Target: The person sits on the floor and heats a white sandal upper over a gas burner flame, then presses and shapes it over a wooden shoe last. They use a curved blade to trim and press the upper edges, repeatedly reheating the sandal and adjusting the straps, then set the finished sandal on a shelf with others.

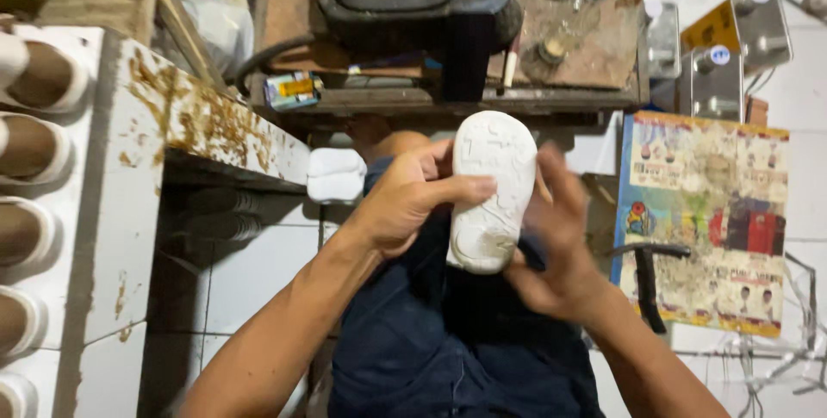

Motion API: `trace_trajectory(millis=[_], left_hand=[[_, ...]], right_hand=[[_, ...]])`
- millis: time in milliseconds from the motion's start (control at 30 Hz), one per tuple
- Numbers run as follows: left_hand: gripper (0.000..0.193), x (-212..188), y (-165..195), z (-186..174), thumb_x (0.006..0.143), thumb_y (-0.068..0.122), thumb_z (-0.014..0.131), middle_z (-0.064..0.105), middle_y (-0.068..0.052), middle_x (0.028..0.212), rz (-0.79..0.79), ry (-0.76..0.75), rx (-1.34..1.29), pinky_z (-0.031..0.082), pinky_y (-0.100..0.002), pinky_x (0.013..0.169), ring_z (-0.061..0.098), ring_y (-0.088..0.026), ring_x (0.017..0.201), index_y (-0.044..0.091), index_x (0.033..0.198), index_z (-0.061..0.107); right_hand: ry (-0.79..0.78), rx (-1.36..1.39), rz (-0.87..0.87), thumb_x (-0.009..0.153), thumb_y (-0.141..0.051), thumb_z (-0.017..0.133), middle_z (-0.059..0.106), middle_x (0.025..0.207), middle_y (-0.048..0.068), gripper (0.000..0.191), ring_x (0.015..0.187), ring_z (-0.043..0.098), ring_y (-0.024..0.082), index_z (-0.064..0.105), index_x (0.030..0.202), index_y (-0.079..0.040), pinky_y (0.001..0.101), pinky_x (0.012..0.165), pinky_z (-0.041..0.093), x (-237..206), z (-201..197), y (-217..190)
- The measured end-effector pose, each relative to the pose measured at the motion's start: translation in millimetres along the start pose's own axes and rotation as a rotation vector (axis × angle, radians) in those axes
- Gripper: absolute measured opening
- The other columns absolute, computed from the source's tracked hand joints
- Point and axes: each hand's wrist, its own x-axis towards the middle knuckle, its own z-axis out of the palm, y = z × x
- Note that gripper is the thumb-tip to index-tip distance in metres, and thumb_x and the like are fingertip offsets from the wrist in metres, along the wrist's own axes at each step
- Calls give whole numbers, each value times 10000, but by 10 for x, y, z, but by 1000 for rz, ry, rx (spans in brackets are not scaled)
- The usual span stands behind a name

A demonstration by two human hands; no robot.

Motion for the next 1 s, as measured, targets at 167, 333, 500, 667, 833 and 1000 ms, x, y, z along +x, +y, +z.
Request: trace_trajectory(millis=[167, 333, 500, 667, 833, 1000], left_hand=[[621, 106, 101, -71, 859, 92, 839, 719, -103, 1255, 437, 104, 640, 543, -301, 1011, 680, -142, 1133, -14, 1410, 571], [583, 125, 79, -114, 827, 137, 835, 760, -128, 1173, 542, 138, 895, 590, -313, 936, 739, -173, 1044, 11, 1356, 622], [562, 85, 113, -214, 858, 194, 792, 748, -156, 1126, 572, 61, 972, 567, -338, 908, 735, -227, 1022, -10, 1348, 608], [406, 91, 159, -201, 981, 276, 702, 795, -130, 1098, 442, 72, 829, 596, -313, 890, 788, -212, 975, 19, 1294, 689], [415, 39, 99, -120, 949, 267, 739, 769, -172, 1050, 471, 129, 1048, 570, -358, 881, 763, -269, 951, 3, 1266, 698], [460, -147, 79, -186, 997, 237, 758, 727, -213, 1209, 688, -83, 1102, 505, -434, 1123, 708, -345, 1165, -59, 1329, 639]], right_hand=[[22, 841, 477, 979, -33, 628, 307, 1666, 187, 884, 1486, 411, 270, 77, 1664, -127, 427, 1212, 374, 382, 12, 199], [-32, 632, 611, 1000, -30, 651, 544, 1471, 157, 678, 1296, 573, 189, 326, 1596, -8, 345, 1097, 481, 420, 183, 297], [95, 611, 665, 926, -60, 758, 669, 1291, 109, 592, 1175, 670, 154, 501, 1450, 39, 309, 1005, 576, 279, 245, 306], [60, 529, 638, 932, -55, 758, 679, 1256, 104, 580, 1142, 648, 142, 516, 1452, 37, 285, 981, 549, 320, 248, 198], [-53, 490, 506, 1029, -33, 643, 618, 1310, 116, 469, 1175, 585, 148, 492, 1466, 39, 273, 1009, 489, 304, 112, 141], [-87, 567, 627, 988, -34, 673, 688, 1242, 116, 401, 1129, 652, 125, 586, 1378, -3, 272, 983, 545, 227, 29, 97]])
